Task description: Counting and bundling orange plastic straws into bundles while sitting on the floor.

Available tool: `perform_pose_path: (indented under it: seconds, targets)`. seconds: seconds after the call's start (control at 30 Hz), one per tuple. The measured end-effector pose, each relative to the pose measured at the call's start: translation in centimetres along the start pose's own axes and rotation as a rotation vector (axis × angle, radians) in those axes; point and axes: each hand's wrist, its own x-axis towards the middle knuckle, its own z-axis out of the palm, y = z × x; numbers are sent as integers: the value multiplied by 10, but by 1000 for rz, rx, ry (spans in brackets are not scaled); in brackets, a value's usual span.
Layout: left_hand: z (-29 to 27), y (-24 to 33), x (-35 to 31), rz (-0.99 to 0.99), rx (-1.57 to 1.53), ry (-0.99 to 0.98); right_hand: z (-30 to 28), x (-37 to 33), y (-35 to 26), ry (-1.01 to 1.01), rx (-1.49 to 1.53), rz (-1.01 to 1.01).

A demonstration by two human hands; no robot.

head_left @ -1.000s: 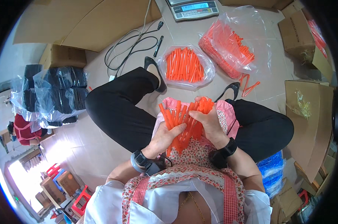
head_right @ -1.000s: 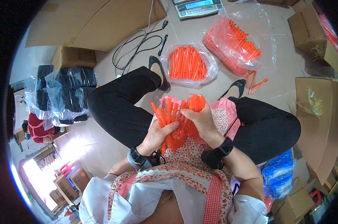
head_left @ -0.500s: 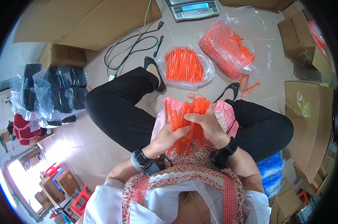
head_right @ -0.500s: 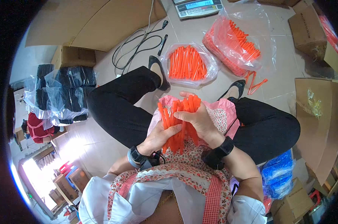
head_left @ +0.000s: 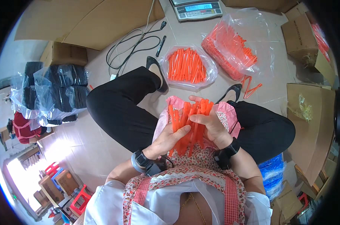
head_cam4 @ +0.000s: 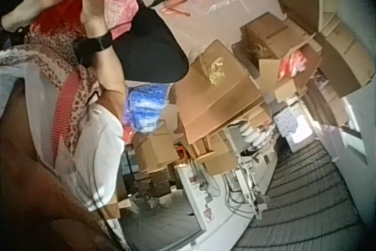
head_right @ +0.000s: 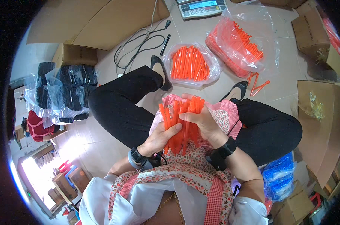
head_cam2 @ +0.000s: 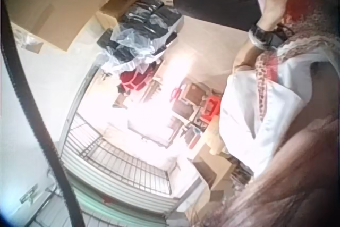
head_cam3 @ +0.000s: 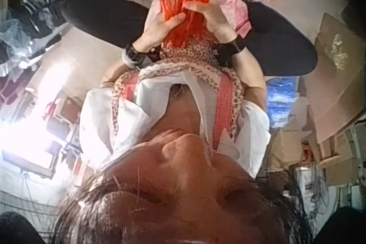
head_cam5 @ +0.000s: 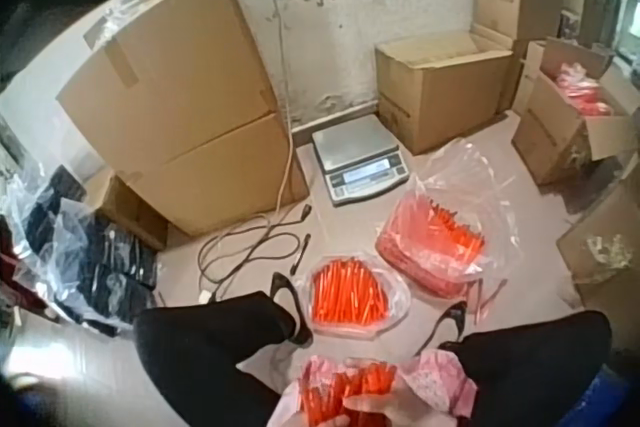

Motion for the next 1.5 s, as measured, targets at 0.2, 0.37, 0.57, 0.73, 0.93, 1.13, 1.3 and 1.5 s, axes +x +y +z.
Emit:
perform_pose_path:
  seconds: [0.2, 0.37, 0.57, 0.73, 0.93, 1.13, 1.3, 1.5]
  targets:
    - [2, 1, -1, -28, 14, -33, -5, -3, -2, -24, -6, 26]
    - [5, 2, 3, 54, 64, 37, -1, -4, -2, -10, -11, 8]
    - [16, 4, 15, 205, 265, 115, 14, -2, 13, 161, -68, -143]
    - [19, 0, 31, 2, -10, -24, 12, -1, 12, 208, -43, -153]
    - [27, 18, 39, -165, -138, 2, -15, 7, 2, 221, -693, -433]
    - [23, 30, 73, -201, -228, 23, -18, 14, -51, 342, -949, -470]
    - [2, 26, 104, -269, -330, 49, -53, 42, -60, 192, -681, -243]
    - [-40, 52, 154, -305, 83, 70, -123, 79, -99, 114, -1304, -115]
